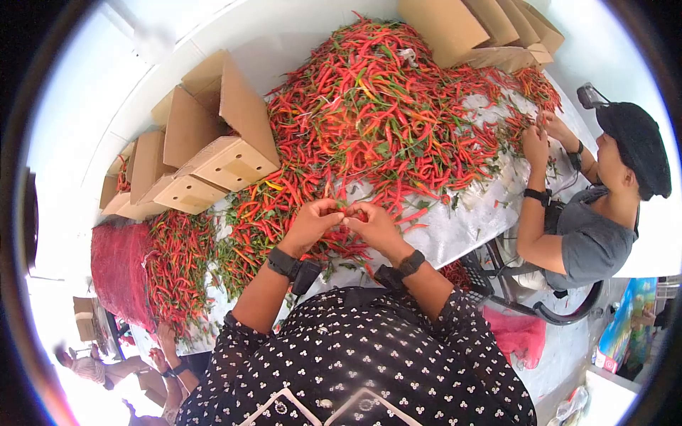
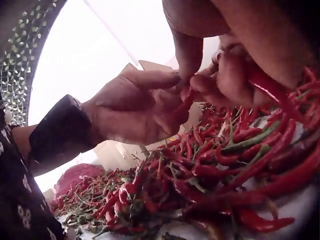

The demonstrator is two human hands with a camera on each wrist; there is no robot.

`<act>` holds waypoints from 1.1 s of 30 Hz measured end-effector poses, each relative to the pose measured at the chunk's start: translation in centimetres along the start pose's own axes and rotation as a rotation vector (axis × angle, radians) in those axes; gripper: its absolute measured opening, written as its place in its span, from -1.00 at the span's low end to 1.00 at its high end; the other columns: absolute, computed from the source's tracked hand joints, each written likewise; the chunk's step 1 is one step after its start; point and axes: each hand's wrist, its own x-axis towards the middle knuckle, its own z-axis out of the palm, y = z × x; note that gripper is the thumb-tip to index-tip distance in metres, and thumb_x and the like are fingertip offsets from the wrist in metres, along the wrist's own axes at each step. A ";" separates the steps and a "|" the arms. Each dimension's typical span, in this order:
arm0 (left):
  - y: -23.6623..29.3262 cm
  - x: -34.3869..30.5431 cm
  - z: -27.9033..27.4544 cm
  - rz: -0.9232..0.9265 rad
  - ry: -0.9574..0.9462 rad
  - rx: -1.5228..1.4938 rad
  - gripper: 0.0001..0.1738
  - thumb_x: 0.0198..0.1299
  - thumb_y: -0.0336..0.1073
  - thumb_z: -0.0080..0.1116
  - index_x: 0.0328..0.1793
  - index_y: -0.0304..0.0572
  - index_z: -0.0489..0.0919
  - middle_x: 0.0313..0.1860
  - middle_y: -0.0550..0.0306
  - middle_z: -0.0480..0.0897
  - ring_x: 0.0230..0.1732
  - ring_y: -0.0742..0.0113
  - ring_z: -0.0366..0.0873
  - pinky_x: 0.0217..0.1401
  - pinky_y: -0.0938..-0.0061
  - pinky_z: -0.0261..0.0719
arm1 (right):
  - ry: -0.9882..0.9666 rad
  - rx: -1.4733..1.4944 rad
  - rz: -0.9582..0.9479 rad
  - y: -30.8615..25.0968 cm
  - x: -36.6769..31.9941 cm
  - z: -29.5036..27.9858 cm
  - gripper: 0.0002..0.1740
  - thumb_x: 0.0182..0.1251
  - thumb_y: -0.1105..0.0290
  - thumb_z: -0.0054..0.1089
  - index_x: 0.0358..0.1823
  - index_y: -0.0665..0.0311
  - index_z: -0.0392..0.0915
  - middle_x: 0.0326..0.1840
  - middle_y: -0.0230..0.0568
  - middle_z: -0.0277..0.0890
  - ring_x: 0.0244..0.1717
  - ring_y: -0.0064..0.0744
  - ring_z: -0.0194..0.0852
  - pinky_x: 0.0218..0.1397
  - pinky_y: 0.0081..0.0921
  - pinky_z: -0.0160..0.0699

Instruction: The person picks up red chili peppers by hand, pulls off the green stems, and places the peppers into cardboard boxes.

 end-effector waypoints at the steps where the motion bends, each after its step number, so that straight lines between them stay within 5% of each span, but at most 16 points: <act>1: 0.2 -0.3 -0.2 0.002 0.008 -0.004 -0.75 0.17 -0.38 0.12 -0.03 -0.31 0.53 -0.34 0.27 0.59 -0.35 0.57 0.50 -0.31 0.71 0.43 | -0.048 0.016 0.055 -0.6 0.0 0.2 -0.76 0.19 0.38 0.20 -0.14 0.32 0.49 -0.45 -0.49 0.49 -0.47 -0.74 0.37 -0.41 -0.73 0.36; 7: 0.4 -0.4 -0.7 -0.085 0.042 -0.076 -0.76 0.19 -0.30 0.13 -0.09 -0.27 0.57 -0.38 0.24 0.62 -0.45 0.62 0.45 -0.41 0.65 0.43 | -0.074 -0.278 -0.051 -0.5 0.2 -0.5 -0.79 0.17 0.42 0.18 -0.18 0.34 0.48 -0.48 -0.44 0.50 -0.49 -0.75 0.36 -0.45 -0.71 0.34; 9: 0.7 -0.2 0.2 0.150 0.113 0.555 -0.85 0.15 -0.31 0.13 -0.25 -0.23 0.59 -0.50 0.20 0.58 -0.54 0.46 0.48 -0.46 0.50 0.44 | -0.057 -0.319 -0.032 0.0 0.1 -0.9 -0.79 0.13 0.42 0.18 -0.22 0.36 0.50 -0.48 -0.40 0.52 -0.47 -0.71 0.40 -0.41 -0.67 0.38; 10: 0.8 -0.1 0.8 0.149 0.106 0.554 -0.85 0.15 -0.31 0.13 -0.25 -0.23 0.59 -0.50 0.20 0.58 -0.54 0.46 0.48 -0.46 0.50 0.44 | -0.046 -0.358 -0.018 0.2 0.0 -1.1 -0.79 0.09 0.43 0.19 -0.25 0.39 0.53 -0.49 -0.36 0.53 -0.46 -0.66 0.45 -0.37 -0.64 0.42; 12: 0.8 0.1 1.8 0.703 0.252 1.245 -0.91 0.05 -0.36 0.15 -0.40 -0.21 0.55 -0.59 0.12 0.50 -0.53 0.20 0.51 -0.46 0.36 0.46 | -0.030 -0.460 -0.039 -0.1 -0.4 -1.3 -0.79 0.11 0.43 0.16 -0.23 0.37 0.53 -0.49 -0.37 0.53 -0.47 -0.66 0.45 -0.40 -0.64 0.41; 15: 0.6 1.1 0.9 0.676 0.234 1.397 -0.94 -0.01 -0.38 0.14 -0.43 -0.19 0.51 -0.54 0.08 0.46 -0.47 0.04 0.50 -0.44 0.28 0.46 | -0.032 -0.394 0.021 -2.0 -1.6 -1.6 -0.80 0.15 0.45 0.12 -0.19 0.33 0.49 -0.49 -0.36 0.52 -0.51 -0.66 0.44 -0.50 -0.67 0.37; 19: 0.4 0.7 1.1 0.625 0.278 1.193 -0.92 -0.03 -0.37 0.15 -0.38 -0.14 0.52 -0.41 0.08 0.47 -0.39 0.06 0.51 -0.38 0.27 0.48 | 0.082 0.100 0.201 -1.3 -2.6 -4.4 -0.85 0.18 0.46 0.05 -0.23 0.32 0.50 -0.43 -0.34 0.53 -0.53 -0.66 0.47 -0.50 -0.69 0.38; 21: -0.1 0.1 1.8 0.646 0.176 1.061 -0.89 -0.05 -0.36 0.17 -0.34 -0.10 0.53 -0.33 0.08 0.47 -0.31 0.05 0.52 -0.31 0.25 0.49 | 0.069 0.023 0.164 0.9 -2.9 -5.6 -0.83 0.13 0.46 0.08 -0.23 0.32 0.48 -0.41 -0.25 0.57 -0.50 -0.50 0.54 -0.45 -0.58 0.45; 23: -1.7 0.4 1.7 0.558 0.081 1.046 -0.86 -0.06 -0.34 0.18 -0.32 -0.11 0.53 -0.31 0.06 0.49 -0.28 0.04 0.52 -0.26 0.25 0.49 | 0.072 -0.792 -0.247 2.4 -3.8 -5.6 -0.74 0.04 0.47 0.09 -0.19 0.31 0.46 -0.40 -0.14 0.57 -0.43 -0.26 0.57 -0.40 -0.39 0.47; 25: -2.4 0.5 2.0 0.440 0.023 1.034 -0.87 -0.05 -0.34 0.18 -0.34 -0.14 0.53 -0.35 0.04 0.49 -0.28 0.02 0.52 -0.25 0.26 0.48 | 0.011 -0.856 -0.214 2.4 -4.2 -4.6 -0.67 -0.04 0.47 0.10 -0.15 0.28 0.46 -0.40 -0.05 0.52 -0.34 -0.08 0.54 -0.32 -0.22 0.48; 27: -2.4 0.4 2.0 0.412 0.018 1.009 -0.87 -0.04 -0.33 0.17 -0.34 -0.16 0.53 -0.38 0.03 0.50 -0.29 0.02 0.52 -0.25 0.26 0.48 | -0.030 -1.157 -0.463 3.4 -4.0 -3.8 -0.72 -0.03 0.47 0.09 -0.20 0.26 0.47 -0.41 -0.05 0.49 -0.34 -0.06 0.52 -0.31 -0.18 0.49; 31: -2.4 0.5 1.1 0.433 0.079 0.948 -0.85 -0.01 -0.34 0.16 -0.31 -0.22 0.56 -0.38 -0.01 0.55 -0.32 0.07 0.54 -0.24 0.31 0.49 | -0.081 -1.356 -0.268 3.2 -2.8 -2.9 -0.79 0.01 0.43 0.08 -0.27 0.29 0.44 -0.39 -0.04 0.50 -0.31 -0.01 0.52 -0.29 -0.16 0.48; 33: -2.2 0.3 0.5 0.386 0.133 0.860 -0.83 0.02 -0.34 0.16 -0.27 -0.24 0.57 -0.33 0.01 0.57 -0.32 0.15 0.56 -0.24 0.36 0.50 | -0.034 -1.204 -0.330 2.2 -2.2 -3.6 -0.78 0.03 0.42 0.10 -0.26 0.32 0.44 -0.40 -0.04 0.50 -0.34 -0.05 0.52 -0.31 -0.20 0.47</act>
